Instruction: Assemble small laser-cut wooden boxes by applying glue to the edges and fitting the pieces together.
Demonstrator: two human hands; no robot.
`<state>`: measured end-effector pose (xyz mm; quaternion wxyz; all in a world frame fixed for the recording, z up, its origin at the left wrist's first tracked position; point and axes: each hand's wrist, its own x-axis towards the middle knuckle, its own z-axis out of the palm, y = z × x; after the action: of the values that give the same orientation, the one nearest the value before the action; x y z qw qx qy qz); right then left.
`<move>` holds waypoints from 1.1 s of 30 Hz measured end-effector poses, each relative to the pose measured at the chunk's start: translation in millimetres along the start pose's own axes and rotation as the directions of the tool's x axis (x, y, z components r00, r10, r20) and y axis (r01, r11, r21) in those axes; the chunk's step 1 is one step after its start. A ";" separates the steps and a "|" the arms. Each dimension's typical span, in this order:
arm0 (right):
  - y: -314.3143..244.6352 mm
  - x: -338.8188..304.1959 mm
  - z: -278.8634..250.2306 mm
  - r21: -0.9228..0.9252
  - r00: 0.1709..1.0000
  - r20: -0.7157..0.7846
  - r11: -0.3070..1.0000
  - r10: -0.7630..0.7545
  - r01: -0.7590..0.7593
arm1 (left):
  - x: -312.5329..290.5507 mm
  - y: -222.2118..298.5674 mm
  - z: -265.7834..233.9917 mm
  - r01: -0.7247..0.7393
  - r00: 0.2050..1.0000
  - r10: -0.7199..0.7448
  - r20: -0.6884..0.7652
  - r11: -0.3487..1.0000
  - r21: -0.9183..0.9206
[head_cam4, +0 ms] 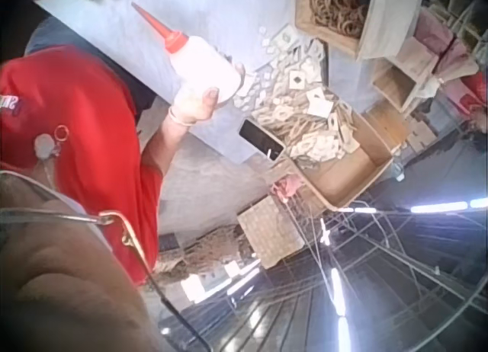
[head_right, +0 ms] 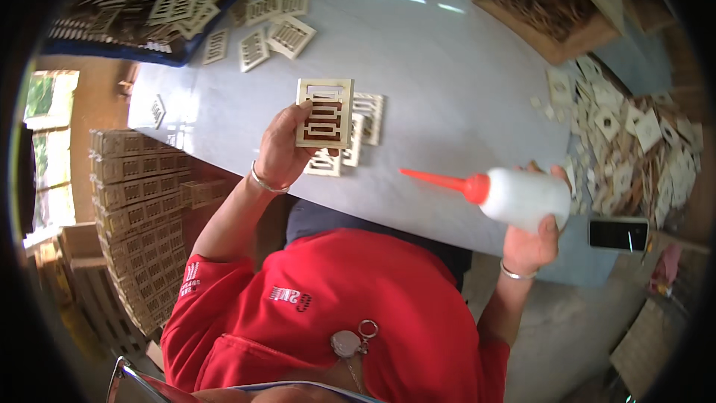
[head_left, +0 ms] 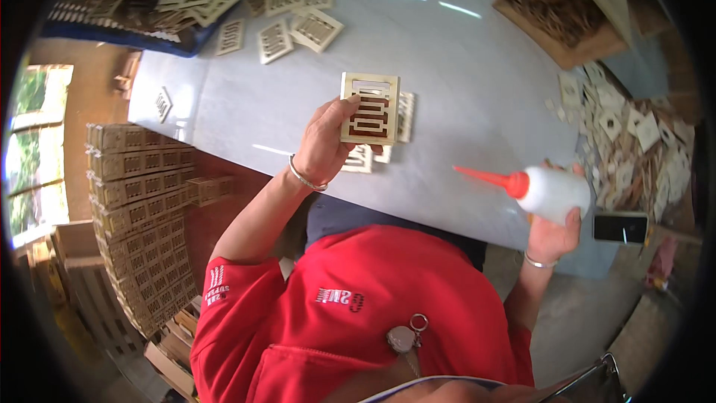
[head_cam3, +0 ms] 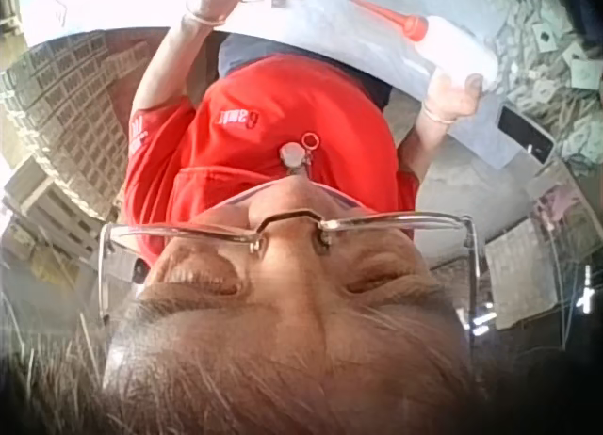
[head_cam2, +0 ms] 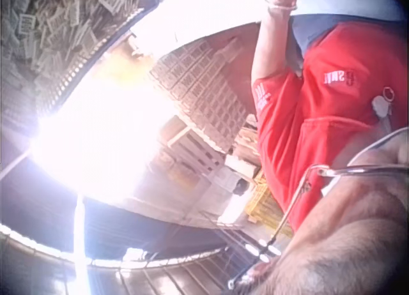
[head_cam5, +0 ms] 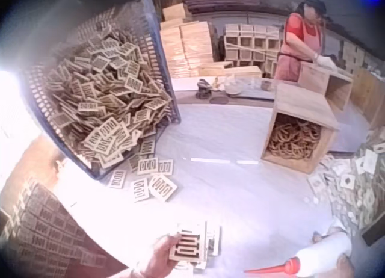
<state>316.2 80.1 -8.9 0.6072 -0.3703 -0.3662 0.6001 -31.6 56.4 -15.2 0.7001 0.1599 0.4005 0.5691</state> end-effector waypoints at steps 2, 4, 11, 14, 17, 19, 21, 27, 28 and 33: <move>-6.0 -0.6 2.2 -0.030 0.997 0.047 0.997 -0.065 0.066 | -2.5 -10.3 20.2 0.015 0.997 0.000 -0.075 0.979 0.204; -7.3 -1.5 9.1 -0.057 0.997 0.037 0.996 -0.066 0.068 | 4.0 -18.5 20.0 0.027 1.000 -0.024 -0.012 0.965 0.260; -13.2 -13.2 -20.2 -0.006 0.997 -0.015 0.997 -0.071 0.071 | -6.0 -47.3 46.5 -0.077 0.980 -0.043 0.195 0.821 0.566; -13.6 -14.8 -24.8 0.012 0.997 -0.041 0.998 -0.069 0.069 | -15.1 -57.2 50.0 0.085 0.938 -0.277 0.211 0.770 0.632; -15.0 -15.3 -27.3 0.038 0.997 -0.025 0.996 -0.074 0.075 | -19.4 -61.0 32.4 -0.017 0.877 -0.404 0.260 0.514 0.858; -14.3 -14.8 -27.4 0.046 0.997 -0.030 0.996 -0.070 0.071 | -29.0 -66.5 14.5 0.086 0.898 -0.395 0.194 0.590 0.803; -13.3 -14.7 -27.3 0.053 0.997 -0.037 0.996 -0.065 0.067 | -38.5 -61.8 9.3 0.202 0.930 -0.357 0.086 0.693 0.692; -11.9 -13.6 -23.1 0.033 0.998 -0.040 0.998 -0.051 0.052 | -43.6 -51.8 -6.0 0.232 0.922 -0.377 0.087 0.719 0.655; -12.4 -13.1 -20.8 0.039 0.998 -0.031 0.998 -0.052 0.053 | -42.4 -51.7 -6.0 0.172 0.948 -0.300 0.106 0.764 0.622; -16.9 -13.8 -12.3 -0.017 0.997 -0.023 0.998 -0.068 0.068 | -27.9 -33.9 21.8 0.095 0.987 -0.150 0.052 0.821 0.562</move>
<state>334.8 66.1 0.5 0.6284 -0.3695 -0.3764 0.5718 6.4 25.5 -13.9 0.6762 0.3577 0.5251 0.3729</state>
